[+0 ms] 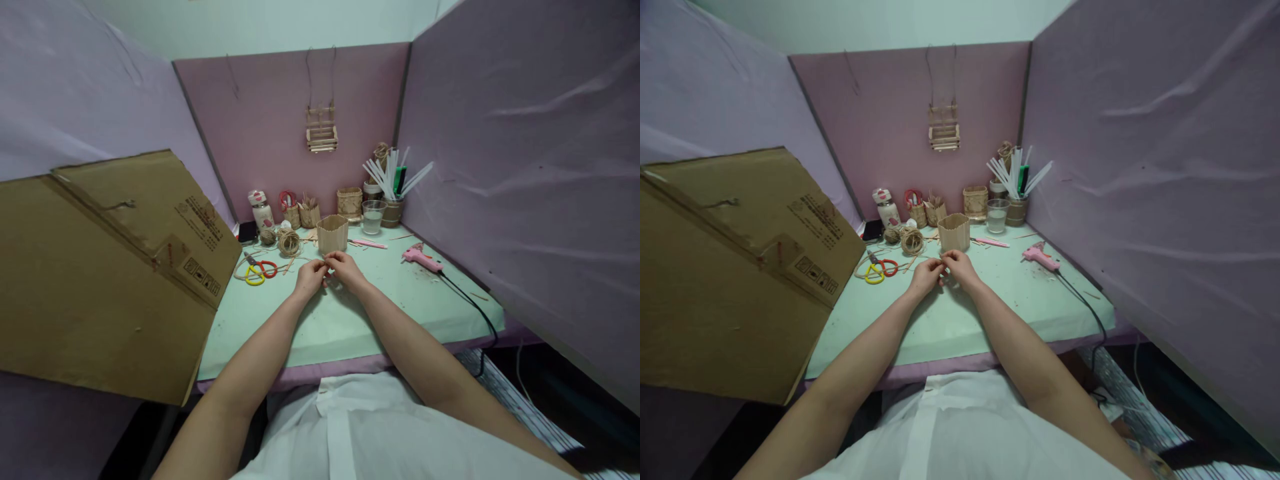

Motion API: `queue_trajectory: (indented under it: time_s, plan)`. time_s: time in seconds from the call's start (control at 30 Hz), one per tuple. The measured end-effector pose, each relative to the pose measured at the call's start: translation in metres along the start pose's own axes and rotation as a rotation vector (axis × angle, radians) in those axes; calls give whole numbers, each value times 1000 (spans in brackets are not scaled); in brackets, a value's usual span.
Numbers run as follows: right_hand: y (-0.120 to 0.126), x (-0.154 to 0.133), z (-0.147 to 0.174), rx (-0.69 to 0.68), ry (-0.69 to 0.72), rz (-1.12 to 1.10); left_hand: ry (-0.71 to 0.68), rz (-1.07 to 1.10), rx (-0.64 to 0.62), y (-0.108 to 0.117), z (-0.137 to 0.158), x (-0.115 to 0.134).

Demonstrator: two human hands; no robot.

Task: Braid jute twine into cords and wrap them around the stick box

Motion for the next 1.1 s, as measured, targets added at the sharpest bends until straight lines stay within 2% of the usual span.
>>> queue_trajectory:
  time_s: [0.2, 0.43, 0.5, 0.73, 0.93, 1.1]
  plan:
    - [1, -4, 0, 11, 17, -31, -18, 11, 10, -1, 2, 4]
    - [2, 9, 0, 4, -157, -257, -56, 1, -5, -3, 0, 7]
    - [6, 10, -2, 45, -145, -257, -63, -14, -12, -6, 3, 9]
    - [41, 9, -9, 387, 38, -168, -101, -8, -176, -32, 18, 20]
    - [45, 13, -11, 450, 41, -189, -108, 44, -198, -35, 19, 23]
    - [46, 12, -13, 441, 57, -179, -94, 109, -208, -34, 20, 26]
Point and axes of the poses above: each hand's wrist, its own z-axis away from the middle knuckle, its own y-axis out of the back of the hand, x = y × z, the point moved 8 cm from there along -z, towards the middle knuckle, and after that the axes turned 3 degrees about -z, right-handed, at the moved point
